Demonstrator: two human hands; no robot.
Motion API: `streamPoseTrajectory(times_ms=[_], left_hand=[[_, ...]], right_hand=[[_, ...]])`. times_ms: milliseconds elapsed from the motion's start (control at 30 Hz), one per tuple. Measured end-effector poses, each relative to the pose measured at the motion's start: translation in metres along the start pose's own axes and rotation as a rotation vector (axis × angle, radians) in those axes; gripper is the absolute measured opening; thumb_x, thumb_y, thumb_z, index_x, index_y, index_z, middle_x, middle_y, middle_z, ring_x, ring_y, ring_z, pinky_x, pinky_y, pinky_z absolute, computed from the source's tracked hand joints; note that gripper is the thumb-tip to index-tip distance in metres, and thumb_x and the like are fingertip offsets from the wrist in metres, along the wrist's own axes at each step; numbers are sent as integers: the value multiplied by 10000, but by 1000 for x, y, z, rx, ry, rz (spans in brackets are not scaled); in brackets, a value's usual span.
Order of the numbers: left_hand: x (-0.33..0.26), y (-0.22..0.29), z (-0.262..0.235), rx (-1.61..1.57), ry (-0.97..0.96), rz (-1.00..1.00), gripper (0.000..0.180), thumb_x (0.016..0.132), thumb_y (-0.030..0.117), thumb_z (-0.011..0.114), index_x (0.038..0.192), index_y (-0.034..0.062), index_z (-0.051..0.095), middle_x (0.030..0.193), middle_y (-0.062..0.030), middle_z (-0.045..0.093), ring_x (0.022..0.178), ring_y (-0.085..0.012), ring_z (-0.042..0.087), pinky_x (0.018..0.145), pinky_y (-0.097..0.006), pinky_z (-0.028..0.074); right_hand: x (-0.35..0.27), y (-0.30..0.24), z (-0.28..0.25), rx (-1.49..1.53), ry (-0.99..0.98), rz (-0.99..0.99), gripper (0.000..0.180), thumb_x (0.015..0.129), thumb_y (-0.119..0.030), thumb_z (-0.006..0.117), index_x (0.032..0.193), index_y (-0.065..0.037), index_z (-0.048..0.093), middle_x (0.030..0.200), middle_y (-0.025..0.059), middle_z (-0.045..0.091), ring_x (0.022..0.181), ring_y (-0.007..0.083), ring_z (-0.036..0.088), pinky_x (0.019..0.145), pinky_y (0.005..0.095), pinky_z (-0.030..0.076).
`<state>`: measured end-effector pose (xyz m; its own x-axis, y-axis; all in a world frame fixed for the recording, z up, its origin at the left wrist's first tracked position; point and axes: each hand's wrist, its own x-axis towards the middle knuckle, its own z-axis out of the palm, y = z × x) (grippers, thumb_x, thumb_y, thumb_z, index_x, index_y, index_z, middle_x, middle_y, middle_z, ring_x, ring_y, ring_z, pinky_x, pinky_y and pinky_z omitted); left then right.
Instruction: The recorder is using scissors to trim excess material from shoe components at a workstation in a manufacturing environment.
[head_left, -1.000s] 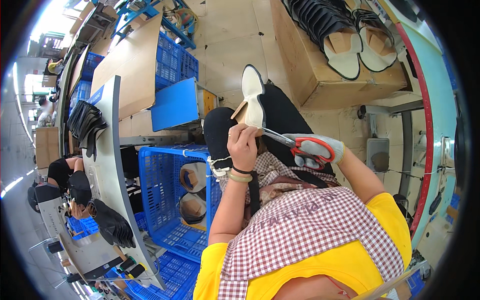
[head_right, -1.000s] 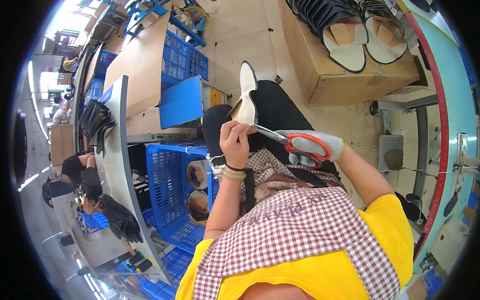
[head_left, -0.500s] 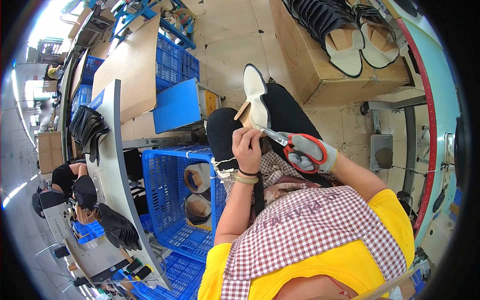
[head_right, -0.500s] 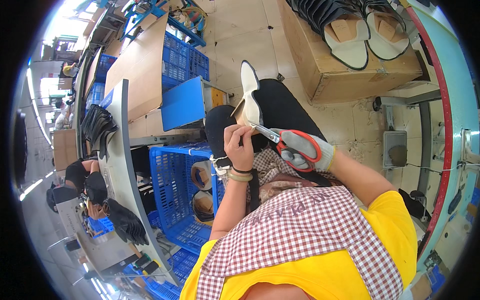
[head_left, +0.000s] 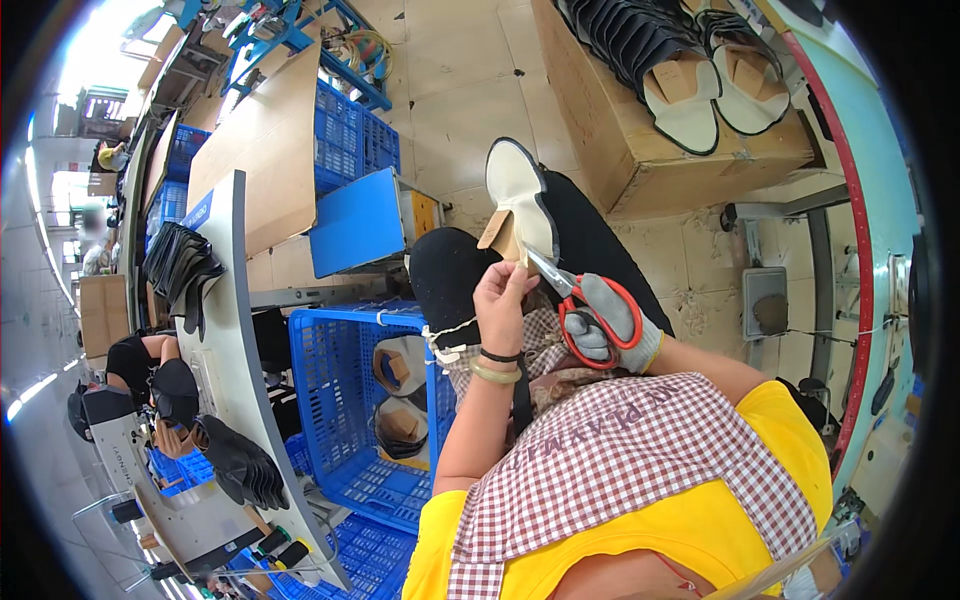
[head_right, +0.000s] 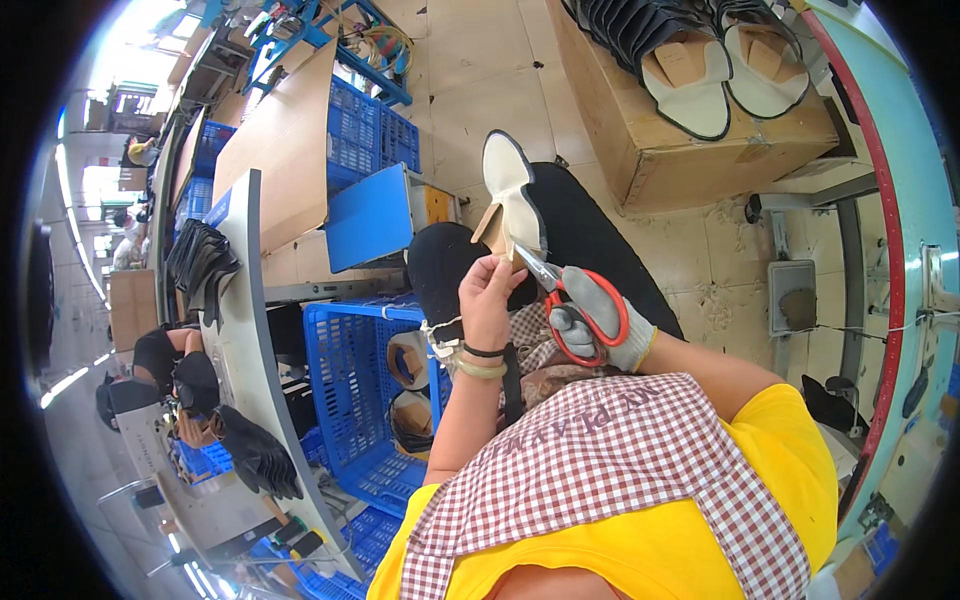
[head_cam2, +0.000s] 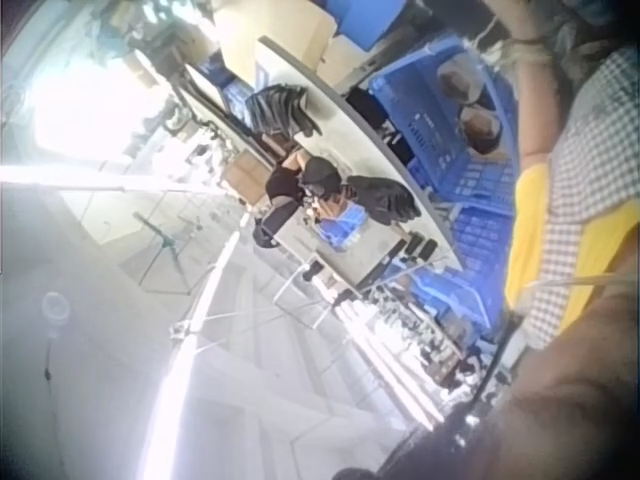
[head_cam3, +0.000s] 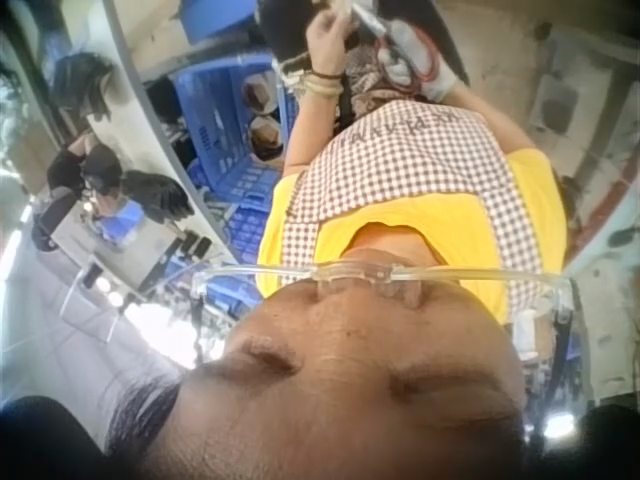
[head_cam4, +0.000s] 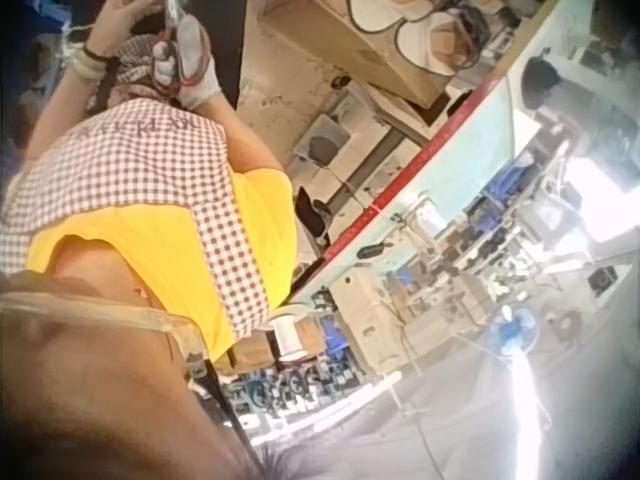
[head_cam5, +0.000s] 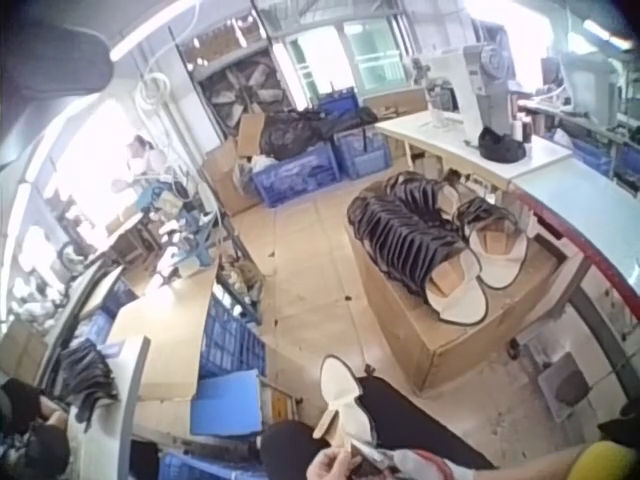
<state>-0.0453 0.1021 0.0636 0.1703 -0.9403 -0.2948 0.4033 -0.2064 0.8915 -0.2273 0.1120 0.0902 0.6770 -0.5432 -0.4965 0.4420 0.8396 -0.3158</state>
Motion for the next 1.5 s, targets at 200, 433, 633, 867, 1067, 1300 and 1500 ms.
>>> streamPoseTrajectory(times_ms=[200, 433, 633, 867, 1067, 1300, 1500], left_hand=[[-9, -20, 10, -102, -35, -8, 56, 932, 88, 564, 925, 32, 566, 897, -19, 604, 829, -93, 591, 806, -230, 482], [-18, -28, 8, -104, -110, -72, 34, 934, 71, 554, 931, 38, 562, 882, -12, 605, 779, -65, 554, 720, -203, 441], [-20, -29, 7, -115, -128, -53, 32, 927, 65, 560, 919, 34, 558, 855, 16, 580, 774, -50, 519, 722, -196, 417], [-33, -27, 1, 157, -287, 78, 51, 881, 36, 590, 848, 20, 554, 944, -1, 450, 854, -65, 462, 747, -201, 378], [-48, -29, -28, 262, -357, 29, 51, 840, 28, 611, 855, 19, 564, 1086, -52, 494, 1043, -111, 463, 854, -242, 386], [-77, -16, -50, 454, -406, -5, 55, 853, 12, 608, 875, -1, 559, 1276, -133, 466, 1054, -93, 499, 795, -235, 453], [-69, 35, -19, 453, -165, 452, 35, 896, 33, 527, 864, 25, 514, 1118, -136, 603, 1077, -235, 560, 912, -324, 425]], right_hand=[[-4, 10, 0, -5, 47, -53, 452, 937, -524, 454, 1241, -188, 438, 687, 0, 537, 407, 63, 391, 353, 181, 323], [-6, 8, 7, -35, 104, -60, 447, 935, -496, 490, 1249, -181, 449, 688, -14, 521, 445, 60, 416, 371, 176, 343], [-1, 11, 12, -61, 147, -123, 426, 930, -496, 500, 1193, -162, 467, 676, -20, 496, 439, 61, 404, 366, 180, 340], [12, 1, 1, -28, 217, -92, 503, 941, -515, 457, 1324, -195, 398, 681, -26, 500, 418, 46, 378, 356, 168, 318], [-9, -13, -11, -138, 140, -73, 462, 948, -411, 518, 1327, -163, 425, 707, -2, 521, 449, 48, 410, 371, 172, 344], [-35, -3, -20, -300, 143, -14, 615, 963, -425, 476, 1466, -159, 243, 710, -13, 484, 484, 22, 361, 405, 149, 303], [-34, -5, -17, -332, 138, 15, 610, 964, -430, 469, 1468, -175, 236, 703, -4, 480, 469, 35, 347, 401, 153, 296]])
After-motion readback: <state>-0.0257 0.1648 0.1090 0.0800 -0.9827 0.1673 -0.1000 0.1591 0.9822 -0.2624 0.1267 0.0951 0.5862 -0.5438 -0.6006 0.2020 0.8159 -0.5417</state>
